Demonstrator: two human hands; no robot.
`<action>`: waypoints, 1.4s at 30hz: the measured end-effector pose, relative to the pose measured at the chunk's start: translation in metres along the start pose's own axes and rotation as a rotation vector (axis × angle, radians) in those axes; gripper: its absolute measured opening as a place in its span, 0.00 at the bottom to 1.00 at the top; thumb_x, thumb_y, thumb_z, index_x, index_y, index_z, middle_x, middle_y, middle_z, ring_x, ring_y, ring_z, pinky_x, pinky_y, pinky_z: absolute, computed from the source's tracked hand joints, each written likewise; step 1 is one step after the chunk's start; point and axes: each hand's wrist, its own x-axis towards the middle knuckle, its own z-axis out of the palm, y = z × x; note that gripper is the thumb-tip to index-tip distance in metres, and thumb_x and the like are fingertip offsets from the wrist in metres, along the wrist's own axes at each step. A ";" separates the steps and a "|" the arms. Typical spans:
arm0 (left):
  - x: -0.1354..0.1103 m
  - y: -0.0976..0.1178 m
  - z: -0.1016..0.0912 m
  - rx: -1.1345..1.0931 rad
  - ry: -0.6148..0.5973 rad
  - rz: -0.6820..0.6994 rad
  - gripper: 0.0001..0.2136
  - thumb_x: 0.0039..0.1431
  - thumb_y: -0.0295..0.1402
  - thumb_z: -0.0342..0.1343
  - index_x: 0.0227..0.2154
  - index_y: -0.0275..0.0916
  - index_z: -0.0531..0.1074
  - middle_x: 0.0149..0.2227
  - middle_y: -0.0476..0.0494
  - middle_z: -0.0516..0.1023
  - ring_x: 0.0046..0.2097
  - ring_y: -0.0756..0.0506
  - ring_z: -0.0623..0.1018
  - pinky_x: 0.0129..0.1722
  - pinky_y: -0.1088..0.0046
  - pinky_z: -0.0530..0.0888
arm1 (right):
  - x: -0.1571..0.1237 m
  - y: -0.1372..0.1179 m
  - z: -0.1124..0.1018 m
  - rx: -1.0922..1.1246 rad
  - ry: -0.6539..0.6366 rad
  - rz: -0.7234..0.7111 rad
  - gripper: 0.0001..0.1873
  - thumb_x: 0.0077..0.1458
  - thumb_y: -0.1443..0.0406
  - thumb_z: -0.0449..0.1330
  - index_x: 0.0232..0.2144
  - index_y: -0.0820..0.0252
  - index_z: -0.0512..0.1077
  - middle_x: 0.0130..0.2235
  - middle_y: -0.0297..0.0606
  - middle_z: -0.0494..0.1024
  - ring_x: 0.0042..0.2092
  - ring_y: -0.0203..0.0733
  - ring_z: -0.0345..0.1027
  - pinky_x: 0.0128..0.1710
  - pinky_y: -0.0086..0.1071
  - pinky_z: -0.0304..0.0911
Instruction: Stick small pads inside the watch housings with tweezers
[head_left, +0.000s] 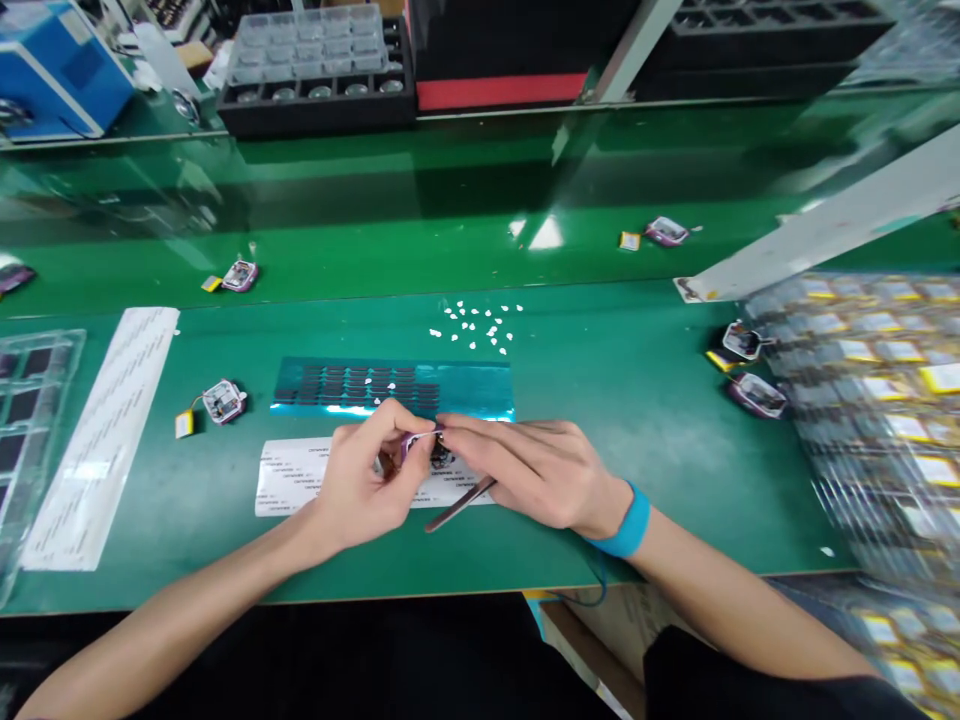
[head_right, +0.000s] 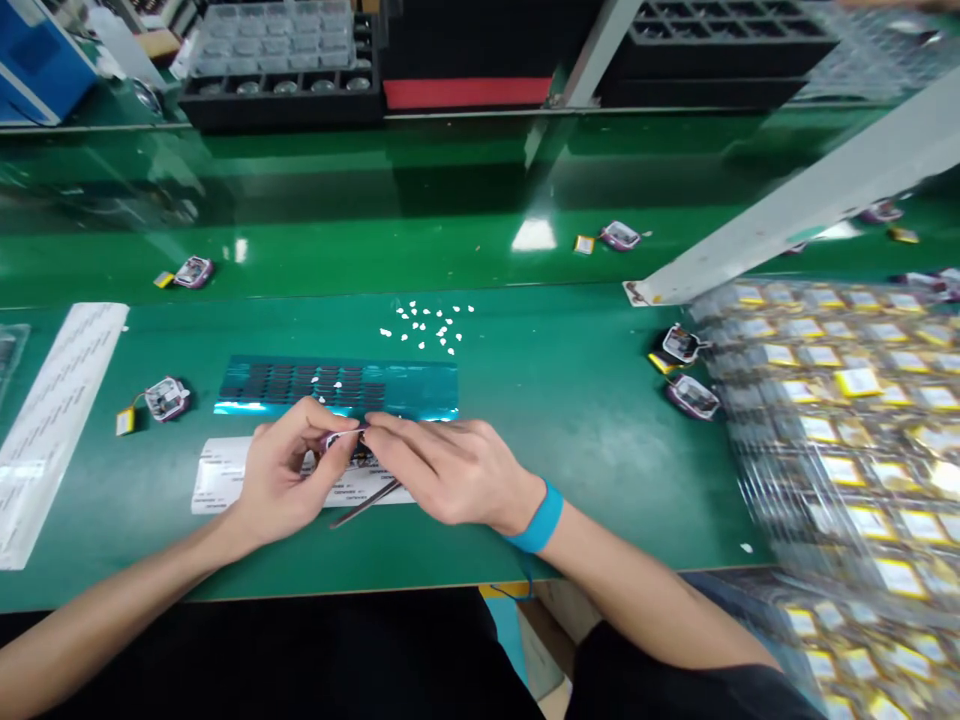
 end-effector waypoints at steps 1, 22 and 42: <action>0.000 0.000 -0.001 -0.009 -0.022 -0.017 0.04 0.64 0.24 0.56 0.35 0.38 0.70 0.20 0.58 0.66 0.18 0.57 0.63 0.17 0.84 0.59 | 0.000 0.000 -0.002 -0.004 -0.025 -0.017 0.16 0.70 0.73 0.48 0.46 0.67 0.76 0.49 0.47 0.84 0.42 0.39 0.83 0.35 0.27 0.78; -0.007 0.001 0.000 -0.012 0.013 0.042 0.06 0.62 0.22 0.58 0.34 0.39 0.69 0.21 0.56 0.71 0.18 0.56 0.64 0.17 0.80 0.60 | 0.000 -0.010 0.001 0.188 0.065 0.120 0.13 0.67 0.74 0.53 0.49 0.67 0.75 0.46 0.46 0.85 0.41 0.40 0.82 0.37 0.27 0.77; 0.002 -0.010 -0.002 -0.006 -0.356 0.201 0.06 0.65 0.34 0.63 0.41 0.38 0.76 0.31 0.47 0.85 0.24 0.52 0.79 0.27 0.80 0.73 | 0.009 0.024 -0.003 0.556 0.117 0.565 0.25 0.75 0.56 0.45 0.30 0.58 0.73 0.28 0.34 0.76 0.28 0.34 0.67 0.31 0.31 0.64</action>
